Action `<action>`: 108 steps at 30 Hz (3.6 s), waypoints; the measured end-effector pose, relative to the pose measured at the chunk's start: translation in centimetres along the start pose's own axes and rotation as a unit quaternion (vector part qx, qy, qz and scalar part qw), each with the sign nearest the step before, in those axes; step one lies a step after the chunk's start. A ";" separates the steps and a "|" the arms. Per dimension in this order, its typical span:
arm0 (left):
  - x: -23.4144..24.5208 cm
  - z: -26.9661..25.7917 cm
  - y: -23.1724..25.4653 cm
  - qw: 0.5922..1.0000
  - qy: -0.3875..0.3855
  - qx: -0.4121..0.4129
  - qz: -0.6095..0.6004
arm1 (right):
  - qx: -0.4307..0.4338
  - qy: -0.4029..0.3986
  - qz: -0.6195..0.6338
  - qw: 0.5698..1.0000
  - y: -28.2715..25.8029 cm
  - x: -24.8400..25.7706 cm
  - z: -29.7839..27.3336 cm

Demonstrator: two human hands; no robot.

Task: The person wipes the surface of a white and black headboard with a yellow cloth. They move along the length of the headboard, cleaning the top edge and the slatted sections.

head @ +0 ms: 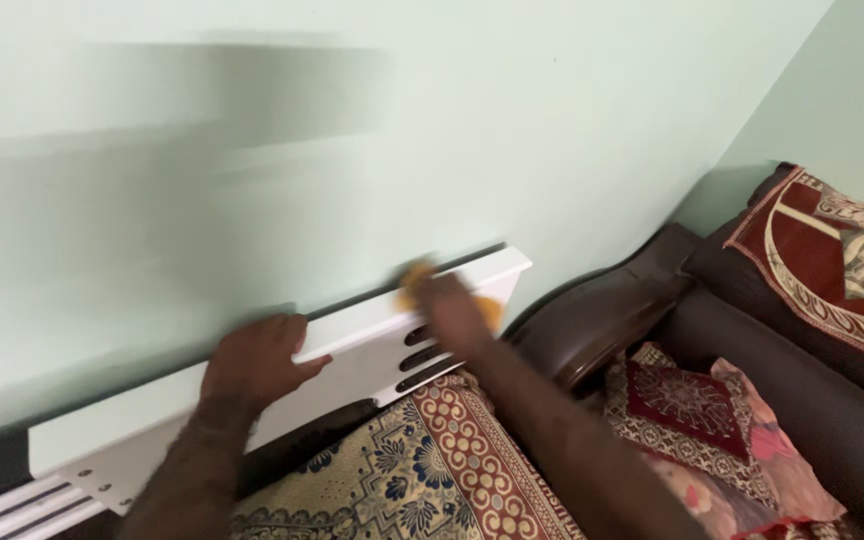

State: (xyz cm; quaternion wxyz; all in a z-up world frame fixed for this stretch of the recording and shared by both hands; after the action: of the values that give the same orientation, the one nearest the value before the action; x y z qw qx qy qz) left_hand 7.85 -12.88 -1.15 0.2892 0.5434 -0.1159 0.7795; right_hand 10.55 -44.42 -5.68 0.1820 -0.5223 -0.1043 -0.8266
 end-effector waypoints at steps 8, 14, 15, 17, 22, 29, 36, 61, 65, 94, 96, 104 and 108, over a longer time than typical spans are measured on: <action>0.8 0.3 0.5 0.997 -0.057 0.054 0.006 | 0.001 0.052 -0.029 0.998 1.8 4.0 -1.9; 0.3 0.2 0.3 0.999 -0.026 0.023 0.012 | -0.107 0.122 -0.080 0.983 12.0 5.4 -4.6; 0.3 0.2 0.3 1.000 -0.019 0.020 0.015 | -0.127 0.140 -0.057 0.980 12.6 5.1 -4.7; 0.4 0.0 0.5 1.000 -0.014 0.021 0.017 | -0.209 0.156 0.047 0.964 14.1 4.2 -5.3; 0.8 0.1 0.6 0.997 -0.052 0.050 0.008 | -0.463 0.176 0.495 0.714 20.9 -0.2 -6.1; 0.4 -0.2 0.7 0.999 0.038 -0.013 0.019 | -0.467 0.101 0.492 0.728 22.8 -4.1 -9.4; 0.0 -0.2 0.4 0.997 0.061 -0.036 0.024 | -0.422 0.115 0.464 0.770 22.3 -4.4 -8.2; 0.9 0.1 1.1 0.999 0.019 0.009 0.030 | -0.425 0.067 0.601 0.673 23.2 -0.5 -6.4; 0.7 0.2 0.9 0.999 0.024 0.006 0.028 | -0.400 0.142 0.681 0.597 22.9 -2.5 -9.6; 0.5 0.0 0.6 0.999 0.050 -0.001 0.009 | -0.090 0.163 0.497 0.847 -10.5 -6.9 -8.4; 0.6 -0.2 0.8 0.998 0.061 -0.010 0.017 | -0.187 0.126 0.545 0.808 -5.4 -8.1 -10.1; 0.7 -0.1 0.8 0.998 0.065 -0.011 0.023 | -0.444 0.426 0.551 0.563 15.5 -7.4 -12.6; 0.6 -0.2 0.8 0.995 0.082 -0.036 0.041 | -0.482 0.317 0.529 0.622 9.6 -9.0 -10.3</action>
State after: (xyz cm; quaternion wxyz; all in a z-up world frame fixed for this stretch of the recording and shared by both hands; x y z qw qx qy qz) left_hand 7.14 -13.25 -0.58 0.2846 0.4621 -0.1422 0.8278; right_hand 9.52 -55.21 -18.45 0.3319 -0.2062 0.6677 -0.6336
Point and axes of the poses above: each hand's wrist, its own z-axis towards the middle knuckle, its own x-axis out of the back of the hand, y = z × x, the point moved 2 cm from there along z, towards the middle knuckle, and after that the axes turned 2 degrees about x, right-handed, at the moved point
